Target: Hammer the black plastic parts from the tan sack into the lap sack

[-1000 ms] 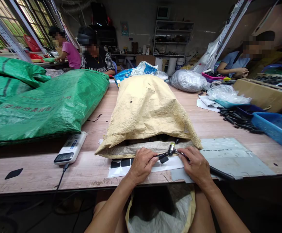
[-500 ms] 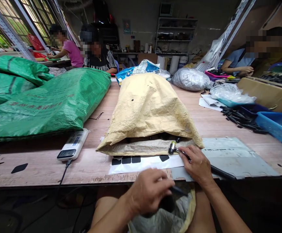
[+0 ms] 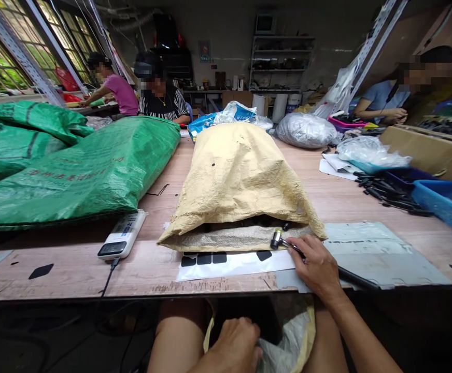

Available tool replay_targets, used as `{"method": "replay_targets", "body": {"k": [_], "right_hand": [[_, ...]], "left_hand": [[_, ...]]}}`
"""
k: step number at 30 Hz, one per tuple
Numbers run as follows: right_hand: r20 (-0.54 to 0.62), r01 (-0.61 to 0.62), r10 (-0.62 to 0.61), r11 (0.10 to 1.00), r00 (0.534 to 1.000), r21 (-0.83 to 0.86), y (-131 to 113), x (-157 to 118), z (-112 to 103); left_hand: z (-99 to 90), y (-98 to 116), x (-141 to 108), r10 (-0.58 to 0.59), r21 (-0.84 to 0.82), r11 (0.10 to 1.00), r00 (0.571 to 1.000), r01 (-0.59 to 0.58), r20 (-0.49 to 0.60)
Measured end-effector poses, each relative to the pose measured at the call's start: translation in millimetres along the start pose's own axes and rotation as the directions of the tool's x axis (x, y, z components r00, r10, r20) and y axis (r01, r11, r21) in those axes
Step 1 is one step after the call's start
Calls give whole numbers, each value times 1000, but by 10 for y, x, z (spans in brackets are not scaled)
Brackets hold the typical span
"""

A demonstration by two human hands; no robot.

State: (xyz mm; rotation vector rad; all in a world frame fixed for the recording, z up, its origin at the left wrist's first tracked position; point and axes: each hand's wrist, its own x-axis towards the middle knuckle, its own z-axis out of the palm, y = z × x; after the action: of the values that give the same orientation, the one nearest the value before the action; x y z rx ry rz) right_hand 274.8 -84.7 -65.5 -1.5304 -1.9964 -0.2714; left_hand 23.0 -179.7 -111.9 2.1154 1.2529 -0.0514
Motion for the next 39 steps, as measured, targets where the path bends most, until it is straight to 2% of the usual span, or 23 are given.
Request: {"method": "replay_targets", "body": {"k": [2, 4, 5, 6, 7, 9, 10, 12, 14, 16, 19, 21, 23, 25, 26, 30, 35, 39], "right_hand": [[1, 2, -2, 1000, 1000, -2, 8, -3, 8], [-4, 3, -3, 1000, 1000, -6, 9, -5, 12], [-6, 2, -2, 1000, 1000, -7, 8, -5, 12], [-8, 2, -2, 1000, 1000, -6, 5, -5, 11], [-8, 2, -2, 1000, 1000, -5, 3, -4, 10], [-6, -1, 1, 1000, 1000, 1, -2, -1, 6], [-4, -3, 3, 1000, 1000, 3, -3, 1, 4], [1, -7, 7, 1000, 1000, 8, -3, 5, 1], [10, -10, 10, 1000, 1000, 17, 0, 7, 2], [12, -17, 17, 1000, 1000, 20, 2, 5, 6], [5, -32, 32, 999, 999, 12, 0, 2, 12], [3, -34, 34, 999, 999, 13, -3, 1, 12], [-3, -32, 32, 999, 999, 18, -6, 0, 11], [-9, -33, 34, 999, 999, 19, -3, -2, 14], [-9, -37, 37, 999, 999, 17, 1, -3, 19], [5, -36, 36, 999, 999, 9, 35, -9, 51], [34, -34, 33, 999, 999, 12, 33, 18, 0], [-2, -63, 64, 986, 998, 153, -134, 34, -172]], "left_hand": [[-458, 144, -34, 111, -105, 987, 987, -124, -120], [-961, 159, 9, 85, -129, 983, 941, -133, -328], [-1195, 115, 62, 33, -92, 992, 892, -83, -451], [-1402, 46, 130, -58, -43, 998, 814, 41, -578], [-1574, -39, 211, -148, -2, 981, 743, 194, -652], [-1809, -212, 383, -328, 13, 881, 629, 474, -704], [-1876, -283, 463, -397, 7, 824, 586, 567, -706], [-1945, -373, 577, -485, -15, 753, 540, 657, -688], [-1971, -396, 599, -516, -25, 740, 543, 672, -662], [-1979, -370, 520, -528, -18, 743, 569, 669, -631], [-1924, -264, 297, -440, 17, 809, 625, 587, -645], [-1803, -158, 184, -289, 42, 902, 672, 430, -682], [-1618, -44, 168, -107, 54, 980, 737, 192, -668], [-1415, 46, 249, 39, 34, 999, 785, -23, -618], [-1324, 73, 312, 87, 20, 995, 795, -94, -600], [-1124, 59, 536, 127, -26, 983, 772, -182, -623], [-1138, -44, 588, 102, -139, 964, 795, -228, -599], [-1146, -57, 586, 101, -170, 954, 801, -245, -590]]}}
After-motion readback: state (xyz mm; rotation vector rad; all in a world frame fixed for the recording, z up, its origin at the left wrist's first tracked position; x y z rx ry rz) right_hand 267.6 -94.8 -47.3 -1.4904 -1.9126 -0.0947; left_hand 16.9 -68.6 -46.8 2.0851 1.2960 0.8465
